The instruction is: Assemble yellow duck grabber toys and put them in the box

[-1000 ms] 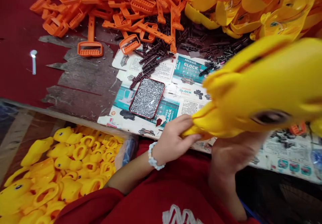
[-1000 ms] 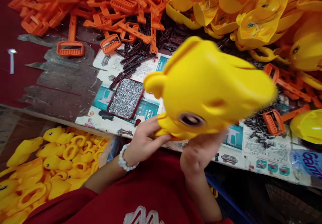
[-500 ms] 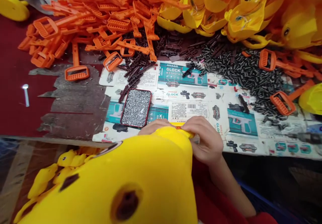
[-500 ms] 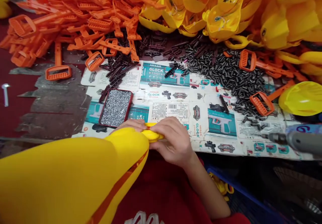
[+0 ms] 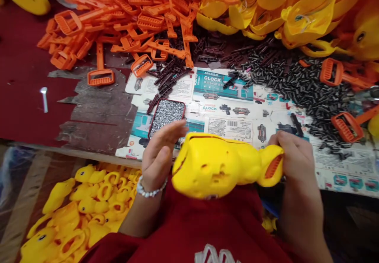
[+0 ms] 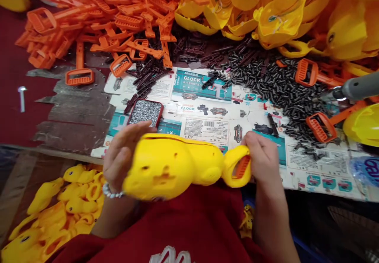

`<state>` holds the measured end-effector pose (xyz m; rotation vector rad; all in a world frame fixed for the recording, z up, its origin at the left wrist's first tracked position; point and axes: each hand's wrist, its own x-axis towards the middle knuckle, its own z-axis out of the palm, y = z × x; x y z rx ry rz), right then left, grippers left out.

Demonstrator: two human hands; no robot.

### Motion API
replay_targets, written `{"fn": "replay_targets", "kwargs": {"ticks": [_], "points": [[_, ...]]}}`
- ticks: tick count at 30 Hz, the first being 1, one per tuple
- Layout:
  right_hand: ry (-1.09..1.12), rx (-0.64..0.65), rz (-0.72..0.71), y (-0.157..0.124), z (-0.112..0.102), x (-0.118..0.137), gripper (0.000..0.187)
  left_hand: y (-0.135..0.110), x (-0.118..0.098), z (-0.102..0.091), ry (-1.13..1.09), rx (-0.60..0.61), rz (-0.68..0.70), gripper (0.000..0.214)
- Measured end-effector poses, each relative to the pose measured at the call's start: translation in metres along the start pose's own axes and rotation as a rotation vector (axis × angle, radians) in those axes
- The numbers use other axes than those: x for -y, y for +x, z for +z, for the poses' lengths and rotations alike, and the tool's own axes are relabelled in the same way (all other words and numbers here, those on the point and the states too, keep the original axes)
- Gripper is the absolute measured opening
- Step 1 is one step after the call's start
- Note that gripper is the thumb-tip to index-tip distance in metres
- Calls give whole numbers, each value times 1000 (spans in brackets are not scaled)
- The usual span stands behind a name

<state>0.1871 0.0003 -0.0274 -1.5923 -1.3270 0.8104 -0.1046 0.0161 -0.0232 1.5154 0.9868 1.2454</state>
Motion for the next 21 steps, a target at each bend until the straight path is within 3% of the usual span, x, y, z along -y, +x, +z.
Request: {"fn": "replay_targets", "kwargs": {"ticks": [3, 6, 8, 9, 11, 13, 17, 21], "points": [[-296, -35, 38, 5, -13, 5, 48, 2, 2, 7, 3, 170, 57, 59], [-600, -71, -309, -2, 6, 35, 48, 6, 6, 18, 81, 225, 78, 64], [-585, 124, -554, -11, 28, 57, 62, 5, 8, 20, 53, 223, 77, 65], [-584, 241, -611, -14, 39, 65, 75, 4, 9, 19, 27, 221, 72, 63], [-638, 363, -643, -18, 55, 75, 98, 1, 10, 12, -37, 187, 51, 53], [-662, 375, -629, -19, 61, 77, 103, -1, 11, 2, -85, 136, 44, 46], [-548, 365, -600, -16, 57, 70, 84, -2, 10, -12, 38, 215, 74, 55], [-534, 330, -624, -16, 53, 67, 70, 0, 8, -6, 42, 238, 45, 65]]}}
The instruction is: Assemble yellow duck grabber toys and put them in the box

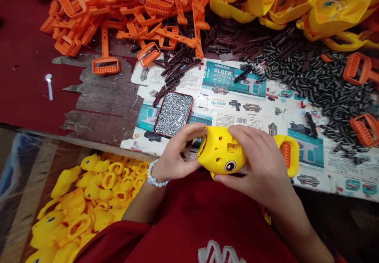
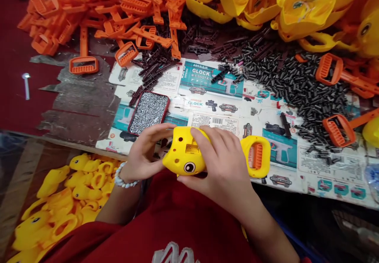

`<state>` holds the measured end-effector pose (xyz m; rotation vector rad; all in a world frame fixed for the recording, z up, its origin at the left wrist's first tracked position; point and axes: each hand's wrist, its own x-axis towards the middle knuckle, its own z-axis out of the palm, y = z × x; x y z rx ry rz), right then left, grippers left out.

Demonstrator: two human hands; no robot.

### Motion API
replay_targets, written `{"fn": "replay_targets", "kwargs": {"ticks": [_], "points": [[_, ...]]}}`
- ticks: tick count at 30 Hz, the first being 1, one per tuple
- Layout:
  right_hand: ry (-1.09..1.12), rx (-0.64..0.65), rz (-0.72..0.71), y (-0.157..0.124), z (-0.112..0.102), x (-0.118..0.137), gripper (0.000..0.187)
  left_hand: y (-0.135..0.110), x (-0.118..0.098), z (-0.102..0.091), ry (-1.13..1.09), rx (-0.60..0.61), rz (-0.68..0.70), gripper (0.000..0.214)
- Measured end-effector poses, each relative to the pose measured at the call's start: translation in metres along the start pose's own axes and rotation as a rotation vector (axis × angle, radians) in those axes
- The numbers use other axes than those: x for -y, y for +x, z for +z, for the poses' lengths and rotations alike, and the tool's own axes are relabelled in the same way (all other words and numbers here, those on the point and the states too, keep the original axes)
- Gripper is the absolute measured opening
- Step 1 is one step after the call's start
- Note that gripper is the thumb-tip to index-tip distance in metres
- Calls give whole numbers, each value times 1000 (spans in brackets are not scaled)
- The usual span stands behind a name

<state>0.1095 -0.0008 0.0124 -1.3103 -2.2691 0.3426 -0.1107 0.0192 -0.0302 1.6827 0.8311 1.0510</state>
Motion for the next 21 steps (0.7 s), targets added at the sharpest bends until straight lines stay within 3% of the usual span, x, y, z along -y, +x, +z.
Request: {"fn": "replay_targets", "kwargs": {"ticks": [12, 17, 21], "points": [[-91, 15, 32, -1, -1, 4, 59, 4, 13, 10, -88, -61, 63, 58], [-102, 81, 24, -1, -5, 2, 59, 1, 11, 15, -142, -56, 0, 65], [-116, 99, 20, -1, -6, 2, 62, 0, 6, 11, -39, -36, -6, 62]]}}
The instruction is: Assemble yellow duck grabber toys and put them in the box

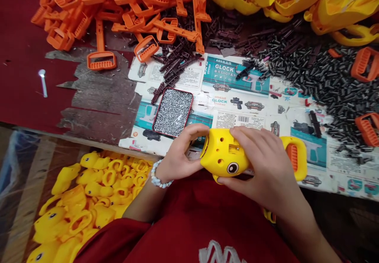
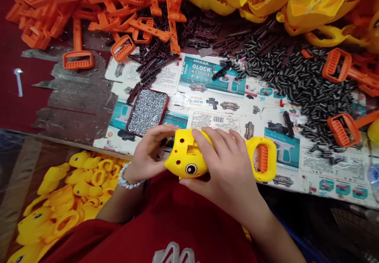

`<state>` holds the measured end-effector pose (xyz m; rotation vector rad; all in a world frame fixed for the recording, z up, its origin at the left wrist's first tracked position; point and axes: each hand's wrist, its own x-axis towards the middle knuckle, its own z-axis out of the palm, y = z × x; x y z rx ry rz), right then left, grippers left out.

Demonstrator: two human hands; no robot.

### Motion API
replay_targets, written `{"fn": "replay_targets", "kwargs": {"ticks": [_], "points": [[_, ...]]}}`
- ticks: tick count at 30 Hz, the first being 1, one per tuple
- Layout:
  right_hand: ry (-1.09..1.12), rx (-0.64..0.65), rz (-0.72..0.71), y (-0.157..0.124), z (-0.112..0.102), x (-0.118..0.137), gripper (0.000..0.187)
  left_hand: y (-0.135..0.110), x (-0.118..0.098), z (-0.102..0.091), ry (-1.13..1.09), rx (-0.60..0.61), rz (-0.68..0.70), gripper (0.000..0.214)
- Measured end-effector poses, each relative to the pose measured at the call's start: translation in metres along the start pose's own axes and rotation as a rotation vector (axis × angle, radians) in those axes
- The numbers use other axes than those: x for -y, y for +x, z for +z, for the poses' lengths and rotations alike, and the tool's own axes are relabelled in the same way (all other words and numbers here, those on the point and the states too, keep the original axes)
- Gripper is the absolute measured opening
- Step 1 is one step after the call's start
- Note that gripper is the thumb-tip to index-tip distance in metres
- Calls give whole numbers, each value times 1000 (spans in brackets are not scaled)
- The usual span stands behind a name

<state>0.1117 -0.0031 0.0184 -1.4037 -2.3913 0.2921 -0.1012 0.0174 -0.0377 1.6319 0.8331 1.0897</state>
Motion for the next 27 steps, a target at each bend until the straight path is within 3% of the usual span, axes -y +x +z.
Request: {"fn": "replay_targets", "kwargs": {"ticks": [3, 6, 12, 17, 23, 27], "points": [[0, 8, 3, 0, 1, 3, 61, -1, -7, -13, 114, 140, -34, 63], [12, -3, 7, 0, 3, 4, 61, -3, -13, -24, 67, 262, -95, 69], [52, -14, -5, -5, 3, 2, 59, -1, -11, -22, 83, 262, -71, 77], [75, -33, -58, -9, 3, 1, 54, 8, -11, -23, 127, 380, 7, 71], [-10, -21, -57, -9, 4, 4, 52, 5, -10, -21, 89, 344, -11, 72], [-63, -1, -39, -9, 4, 6, 52, -5, -6, -15, -22, 223, -80, 81]]}}
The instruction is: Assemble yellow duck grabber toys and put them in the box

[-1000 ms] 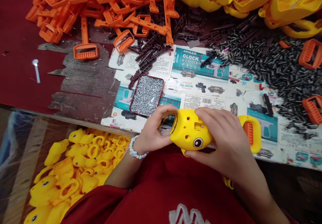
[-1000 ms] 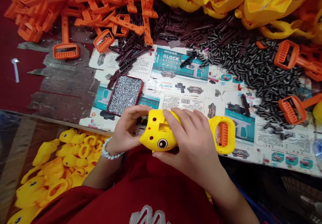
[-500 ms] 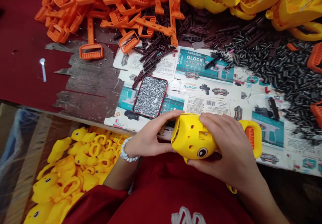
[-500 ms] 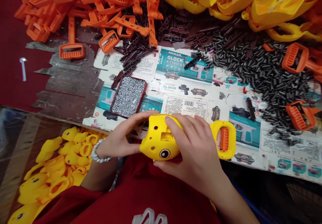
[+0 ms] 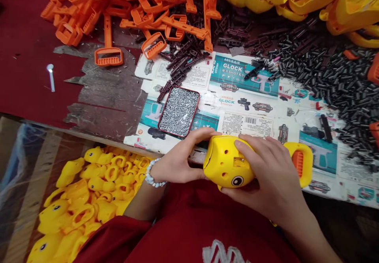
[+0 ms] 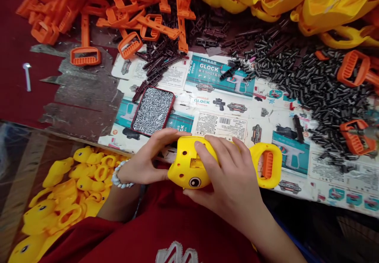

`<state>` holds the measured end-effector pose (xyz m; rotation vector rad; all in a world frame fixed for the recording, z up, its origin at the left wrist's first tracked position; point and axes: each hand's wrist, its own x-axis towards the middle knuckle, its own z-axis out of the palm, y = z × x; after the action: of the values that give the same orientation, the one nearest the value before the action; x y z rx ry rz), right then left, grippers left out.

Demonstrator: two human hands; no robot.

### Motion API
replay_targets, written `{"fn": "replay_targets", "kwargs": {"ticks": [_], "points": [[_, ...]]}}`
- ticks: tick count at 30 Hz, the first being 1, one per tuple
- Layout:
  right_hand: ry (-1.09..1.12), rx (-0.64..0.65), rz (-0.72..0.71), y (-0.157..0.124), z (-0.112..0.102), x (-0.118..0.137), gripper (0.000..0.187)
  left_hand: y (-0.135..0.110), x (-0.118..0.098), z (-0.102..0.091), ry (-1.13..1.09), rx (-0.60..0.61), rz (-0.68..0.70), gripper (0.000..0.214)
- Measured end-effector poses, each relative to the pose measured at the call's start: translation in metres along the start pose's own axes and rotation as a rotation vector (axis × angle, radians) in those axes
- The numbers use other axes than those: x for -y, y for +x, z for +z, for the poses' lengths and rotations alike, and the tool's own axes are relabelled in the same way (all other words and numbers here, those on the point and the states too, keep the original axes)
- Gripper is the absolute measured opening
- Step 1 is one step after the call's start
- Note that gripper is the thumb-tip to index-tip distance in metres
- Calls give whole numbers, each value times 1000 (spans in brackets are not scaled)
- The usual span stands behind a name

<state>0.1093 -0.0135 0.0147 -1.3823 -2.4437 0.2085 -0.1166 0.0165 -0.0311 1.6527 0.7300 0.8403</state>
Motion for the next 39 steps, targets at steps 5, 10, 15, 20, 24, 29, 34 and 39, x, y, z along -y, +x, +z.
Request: {"fn": "replay_targets", "kwargs": {"ticks": [5, 10, 15, 20, 24, 29, 34, 39], "points": [[-4, 15, -19, 1, -3, 0, 52, -2, 1, 2, 34, -38, 7, 80], [-60, 16, 5, 1, 0, 4, 54, 4, -14, -3, 171, 157, -10, 87], [43, -4, -11, 3, -8, -6, 62, 6, -26, 7, 193, -12, -201, 88], [102, -120, 42, 14, -19, -16, 42, 4, -26, 11, 33, -93, 70, 82], [43, -220, 36, 20, -8, -1, 30, 4, -28, 17, -46, -180, -84, 79], [48, -263, 27, 16, -1, 9, 24, 6, -39, 28, 20, -282, -253, 96], [45, -203, 16, 17, -7, 9, 25, 11, -39, 30, 129, -344, -140, 64], [-8, -216, 53, 18, -8, 8, 27, 11, -31, 37, 198, -410, -18, 61]]}}
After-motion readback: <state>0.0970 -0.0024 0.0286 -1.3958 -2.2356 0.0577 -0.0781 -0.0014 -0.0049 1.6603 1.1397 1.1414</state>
